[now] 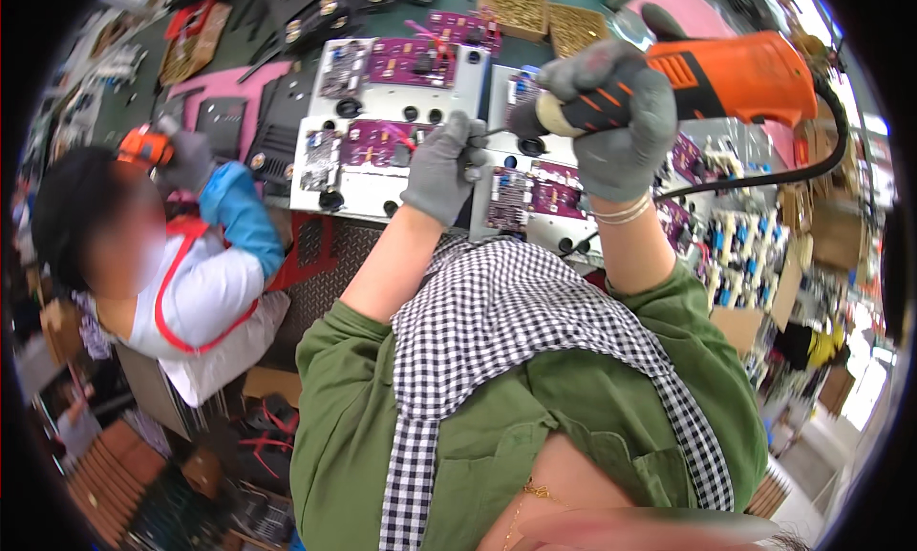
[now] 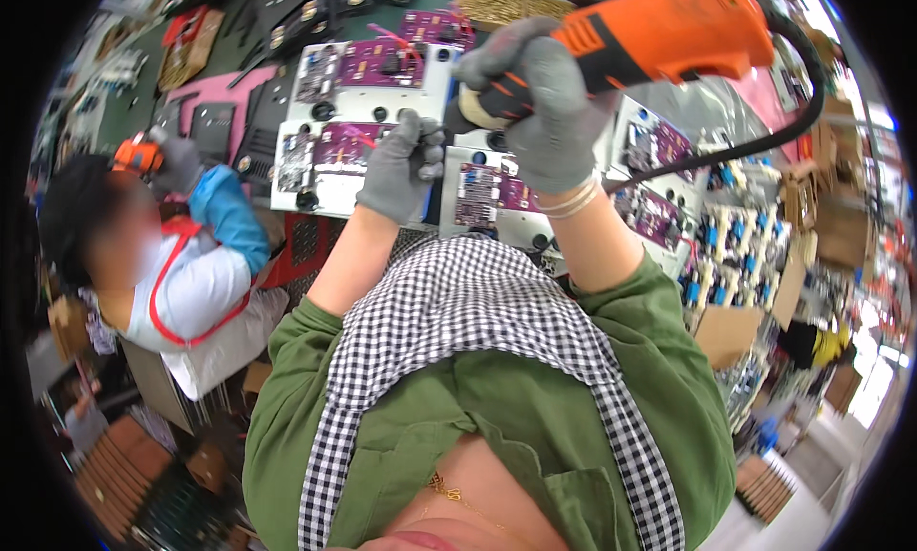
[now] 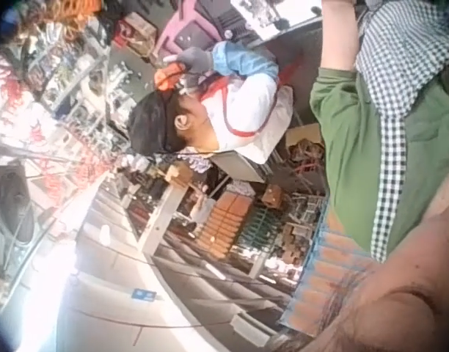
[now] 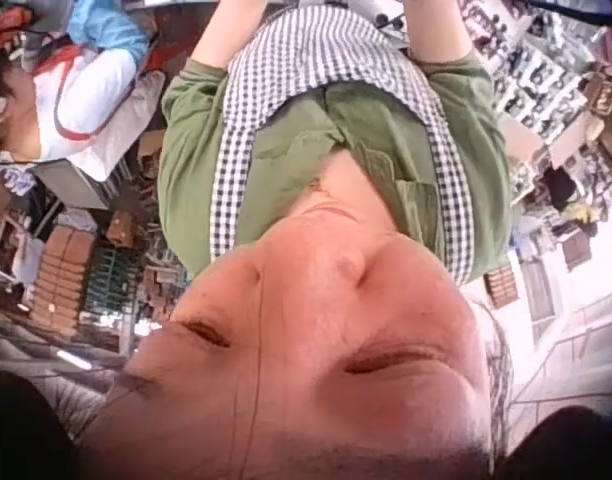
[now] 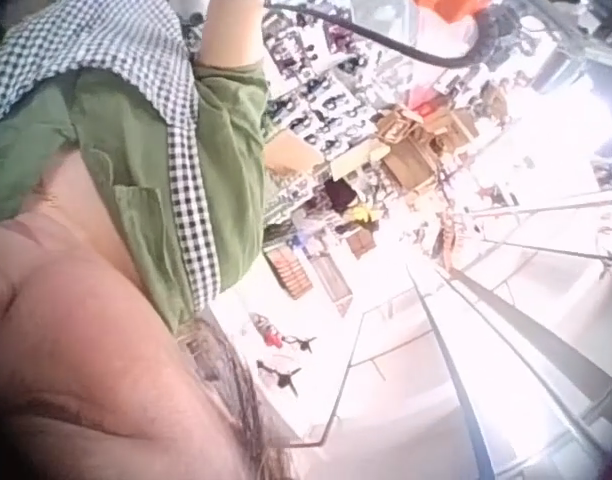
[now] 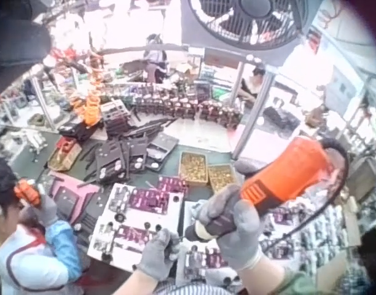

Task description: Assembling circuit boards into housings using an electric screwdriver and moving them to a storage bin.

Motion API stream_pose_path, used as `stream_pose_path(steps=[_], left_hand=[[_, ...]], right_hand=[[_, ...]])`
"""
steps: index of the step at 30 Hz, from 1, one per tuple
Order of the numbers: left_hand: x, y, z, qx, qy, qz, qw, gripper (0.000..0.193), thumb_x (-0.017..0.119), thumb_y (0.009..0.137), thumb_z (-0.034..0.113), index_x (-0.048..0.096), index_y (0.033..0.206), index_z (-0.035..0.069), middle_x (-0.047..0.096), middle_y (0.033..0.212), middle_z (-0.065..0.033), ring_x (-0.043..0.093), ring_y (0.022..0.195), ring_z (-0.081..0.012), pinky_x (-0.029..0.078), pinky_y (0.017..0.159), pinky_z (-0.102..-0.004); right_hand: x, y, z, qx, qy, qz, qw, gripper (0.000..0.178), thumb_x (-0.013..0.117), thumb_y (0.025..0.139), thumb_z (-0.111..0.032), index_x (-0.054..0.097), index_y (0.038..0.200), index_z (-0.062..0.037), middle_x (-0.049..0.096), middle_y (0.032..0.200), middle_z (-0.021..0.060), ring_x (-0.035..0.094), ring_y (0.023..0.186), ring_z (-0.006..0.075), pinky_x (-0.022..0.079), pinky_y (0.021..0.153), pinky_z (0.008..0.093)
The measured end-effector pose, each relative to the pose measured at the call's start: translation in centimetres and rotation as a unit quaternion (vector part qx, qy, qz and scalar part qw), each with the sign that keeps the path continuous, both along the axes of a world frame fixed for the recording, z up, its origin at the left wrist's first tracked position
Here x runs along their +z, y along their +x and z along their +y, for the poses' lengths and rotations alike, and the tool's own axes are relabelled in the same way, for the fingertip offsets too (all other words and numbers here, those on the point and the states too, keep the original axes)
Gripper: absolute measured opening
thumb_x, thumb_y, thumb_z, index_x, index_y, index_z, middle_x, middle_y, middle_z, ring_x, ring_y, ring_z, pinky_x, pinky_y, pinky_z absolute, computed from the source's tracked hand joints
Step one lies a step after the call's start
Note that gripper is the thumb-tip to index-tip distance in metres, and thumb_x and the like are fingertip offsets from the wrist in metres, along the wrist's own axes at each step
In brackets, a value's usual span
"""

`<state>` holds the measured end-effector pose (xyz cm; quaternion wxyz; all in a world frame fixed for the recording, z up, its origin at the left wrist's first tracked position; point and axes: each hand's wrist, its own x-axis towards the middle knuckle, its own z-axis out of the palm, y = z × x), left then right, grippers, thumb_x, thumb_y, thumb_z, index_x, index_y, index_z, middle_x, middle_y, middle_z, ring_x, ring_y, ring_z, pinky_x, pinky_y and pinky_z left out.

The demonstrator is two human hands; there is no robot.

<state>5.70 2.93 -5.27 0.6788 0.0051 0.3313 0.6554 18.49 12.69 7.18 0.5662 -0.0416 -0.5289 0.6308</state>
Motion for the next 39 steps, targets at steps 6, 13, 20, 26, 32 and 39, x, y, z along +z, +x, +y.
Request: stream_pose_path(steps=[6, 13, 20, 26, 32, 39], left_hand=[[2.1, -0.5, 0.1, -0.012, -0.028, -0.005, 1.0, 0.04, 0.065, 0.086, 0.044, 0.058, 0.089, 0.005, 0.055, 0.073, -0.0028, 0.051, 0.061, -0.0108, 0.038, 0.049, -0.0229], [2.7, -0.5, 0.2, -0.024, -0.033, -0.016, 0.999, 0.041, 0.062, 0.088, 0.045, 0.056, 0.09, 0.005, 0.054, 0.075, -0.0027, 0.049, 0.061, -0.0107, 0.038, 0.049, -0.0224], [2.5, -0.6, -0.1, -0.026, -0.017, -0.062, 0.998, 0.031, 0.058, 0.092, 0.037, 0.055, 0.094, 0.006, 0.056, 0.081, -0.0031, 0.049, 0.065, -0.0124, 0.036, 0.049, -0.0213], [1.8, -0.5, 0.1, -0.038, -0.004, -0.077, 0.996, 0.029, 0.052, 0.096, 0.028, 0.053, 0.109, 0.002, 0.057, 0.091, -0.0065, 0.051, 0.074, -0.0154, 0.042, 0.059, -0.0234], [1.0, -1.7, -0.8, -0.029, -0.061, 0.027, 0.997, 0.03, 0.035, 0.095, 0.001, 0.047, 0.122, -0.003, 0.059, 0.098, -0.0151, 0.06, 0.089, -0.0233, 0.054, 0.074, -0.0352], [1.1, -1.5, -1.1, -0.016, -0.063, 0.116, 0.991, 0.024, 0.04, 0.098, 0.007, 0.044, 0.12, -0.001, 0.06, 0.102, -0.0204, 0.062, 0.074, -0.0205, 0.053, 0.058, -0.0305]], right_hand=[[1.2, -1.0, -0.7, -0.013, -0.031, 0.02, 0.999, 0.019, 0.061, 0.085, -0.017, 0.059, 0.086, 0.0012, 0.062, 0.074, 0.0108, 0.064, 0.068, 0.0224, 0.057, 0.069, 0.0382], [0.7, -0.7, -0.1, -0.009, 0.06, -0.052, 0.997, 0.038, 0.051, 0.091, -0.037, 0.05, 0.105, -0.0017, 0.058, 0.081, 0.0062, 0.061, 0.069, 0.0217, 0.052, 0.076, 0.0454], [0.4, -0.7, 0.0, -0.066, 0.058, -0.042, 0.995, 0.034, 0.054, 0.09, -0.035, 0.054, 0.094, -0.0009, 0.058, 0.078, 0.0071, 0.062, 0.068, 0.0218, 0.054, 0.075, 0.0452], [0.5, -1.5, -0.7, -0.082, -0.026, -0.023, 0.996, 0.009, 0.063, 0.082, -0.008, 0.06, 0.081, 0.0003, 0.063, 0.074, 0.0093, 0.063, 0.065, 0.0168, 0.055, 0.064, 0.0318], [-3.2, -1.7, 0.4, -0.153, -0.067, -0.092, 0.982, 0.048, 0.066, 0.076, 0.004, 0.044, 0.119, 0.0007, 0.062, 0.073, 0.0058, 0.061, 0.062, 0.013, 0.051, 0.056, 0.025], [-5.4, -1.7, 1.2, -0.183, -0.042, -0.132, 0.973, 0.045, 0.067, 0.076, 0.003, 0.047, 0.116, 0.0005, 0.062, 0.074, 0.0046, 0.06, 0.063, 0.0105, 0.05, 0.056, 0.0231]])
